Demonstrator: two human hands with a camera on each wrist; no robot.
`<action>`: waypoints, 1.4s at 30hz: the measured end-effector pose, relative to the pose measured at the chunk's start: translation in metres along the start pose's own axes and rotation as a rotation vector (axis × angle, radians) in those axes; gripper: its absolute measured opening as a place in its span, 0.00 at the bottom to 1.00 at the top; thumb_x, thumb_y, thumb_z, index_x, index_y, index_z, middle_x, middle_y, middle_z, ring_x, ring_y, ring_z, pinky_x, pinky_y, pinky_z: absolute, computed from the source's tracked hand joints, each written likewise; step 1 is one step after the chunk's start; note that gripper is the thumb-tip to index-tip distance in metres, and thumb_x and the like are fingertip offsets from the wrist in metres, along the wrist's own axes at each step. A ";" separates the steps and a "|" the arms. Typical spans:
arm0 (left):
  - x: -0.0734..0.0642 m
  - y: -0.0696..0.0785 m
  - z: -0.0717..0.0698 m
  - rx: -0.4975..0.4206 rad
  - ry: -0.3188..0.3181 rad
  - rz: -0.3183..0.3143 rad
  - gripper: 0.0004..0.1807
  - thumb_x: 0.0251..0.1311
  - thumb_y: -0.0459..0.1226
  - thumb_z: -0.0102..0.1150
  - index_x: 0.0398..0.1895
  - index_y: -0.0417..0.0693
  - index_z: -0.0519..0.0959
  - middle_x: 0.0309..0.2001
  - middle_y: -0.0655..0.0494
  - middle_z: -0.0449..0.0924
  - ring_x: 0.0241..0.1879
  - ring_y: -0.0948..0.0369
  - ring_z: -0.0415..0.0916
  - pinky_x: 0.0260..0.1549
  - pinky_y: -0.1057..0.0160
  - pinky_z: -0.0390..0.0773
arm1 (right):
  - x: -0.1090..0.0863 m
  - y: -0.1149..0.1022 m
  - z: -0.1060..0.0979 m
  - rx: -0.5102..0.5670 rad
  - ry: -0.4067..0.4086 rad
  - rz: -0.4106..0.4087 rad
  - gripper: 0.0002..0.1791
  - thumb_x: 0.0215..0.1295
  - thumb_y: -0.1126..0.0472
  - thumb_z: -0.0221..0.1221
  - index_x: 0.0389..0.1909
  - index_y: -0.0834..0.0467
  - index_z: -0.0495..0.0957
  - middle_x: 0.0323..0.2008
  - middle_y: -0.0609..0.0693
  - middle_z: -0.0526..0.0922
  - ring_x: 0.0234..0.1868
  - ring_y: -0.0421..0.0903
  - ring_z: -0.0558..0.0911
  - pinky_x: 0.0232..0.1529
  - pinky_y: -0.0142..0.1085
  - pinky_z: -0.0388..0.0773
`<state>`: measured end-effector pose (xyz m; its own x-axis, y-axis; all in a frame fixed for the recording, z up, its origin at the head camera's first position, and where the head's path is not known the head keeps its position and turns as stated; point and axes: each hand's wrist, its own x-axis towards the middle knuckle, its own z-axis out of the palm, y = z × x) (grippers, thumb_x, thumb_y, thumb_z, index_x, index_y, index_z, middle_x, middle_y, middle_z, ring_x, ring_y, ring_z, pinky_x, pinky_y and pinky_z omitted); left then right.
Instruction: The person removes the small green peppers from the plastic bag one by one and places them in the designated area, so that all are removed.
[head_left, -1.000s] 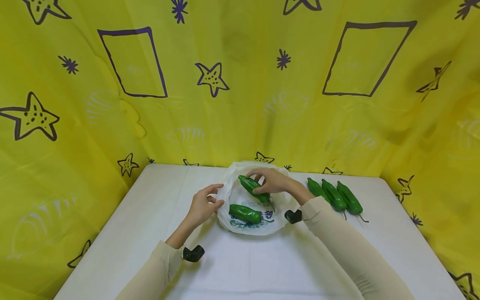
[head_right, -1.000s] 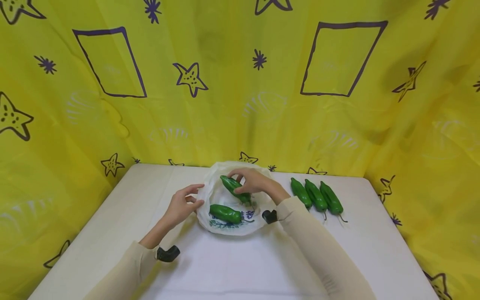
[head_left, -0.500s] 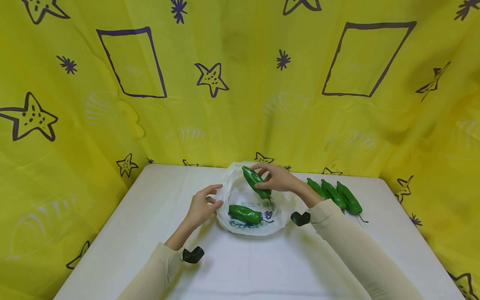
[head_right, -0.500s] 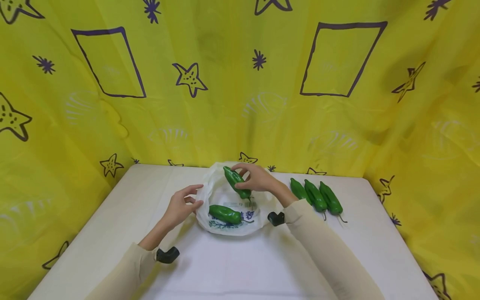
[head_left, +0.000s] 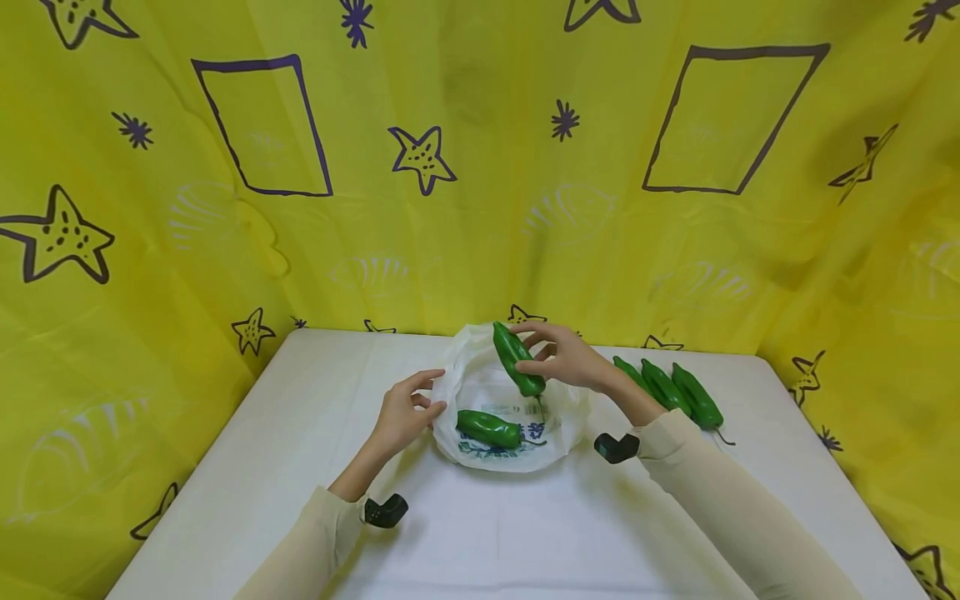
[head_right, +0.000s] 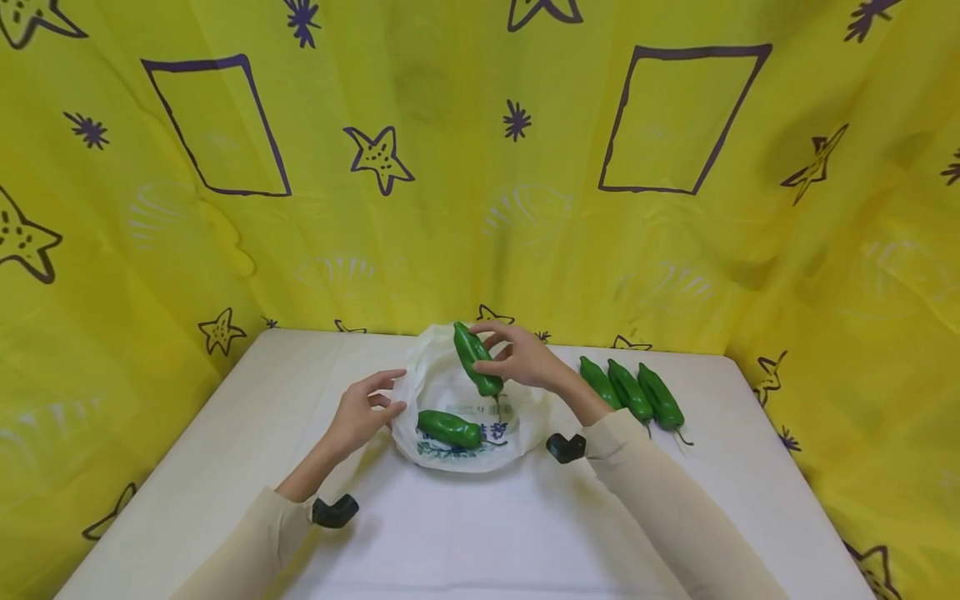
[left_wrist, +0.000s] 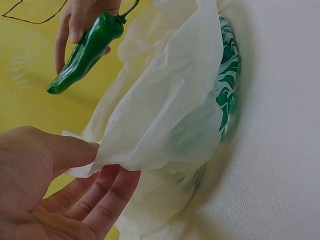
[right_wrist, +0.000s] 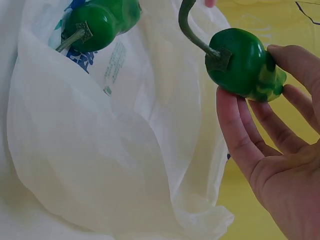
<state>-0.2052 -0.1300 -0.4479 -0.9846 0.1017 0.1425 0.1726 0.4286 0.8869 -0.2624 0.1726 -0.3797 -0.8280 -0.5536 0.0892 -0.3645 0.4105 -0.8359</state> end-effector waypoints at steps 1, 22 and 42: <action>0.000 0.000 0.000 -0.001 0.001 -0.005 0.29 0.59 0.25 0.69 0.65 0.44 0.79 0.53 0.40 0.81 0.28 0.60 0.80 0.23 0.65 0.83 | -0.002 0.000 0.000 0.019 0.003 0.002 0.34 0.67 0.60 0.69 0.72 0.52 0.71 0.56 0.60 0.78 0.47 0.55 0.85 0.40 0.43 0.87; 0.000 -0.001 0.000 0.001 0.004 -0.009 0.29 0.59 0.25 0.70 0.65 0.45 0.79 0.53 0.41 0.81 0.28 0.59 0.80 0.25 0.60 0.85 | -0.044 0.005 -0.009 0.140 0.082 0.033 0.34 0.66 0.58 0.70 0.72 0.47 0.70 0.58 0.60 0.78 0.48 0.54 0.86 0.44 0.44 0.86; 0.001 -0.002 0.001 -0.024 -0.006 0.015 0.28 0.59 0.24 0.69 0.65 0.44 0.79 0.52 0.39 0.81 0.28 0.60 0.80 0.26 0.55 0.86 | -0.096 0.021 -0.016 0.031 0.178 0.051 0.33 0.65 0.58 0.71 0.70 0.51 0.72 0.56 0.59 0.80 0.47 0.51 0.86 0.42 0.41 0.85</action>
<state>-0.2069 -0.1300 -0.4502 -0.9817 0.1129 0.1531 0.1862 0.4054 0.8950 -0.1968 0.2457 -0.3972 -0.9084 -0.3947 0.1381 -0.3088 0.4106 -0.8579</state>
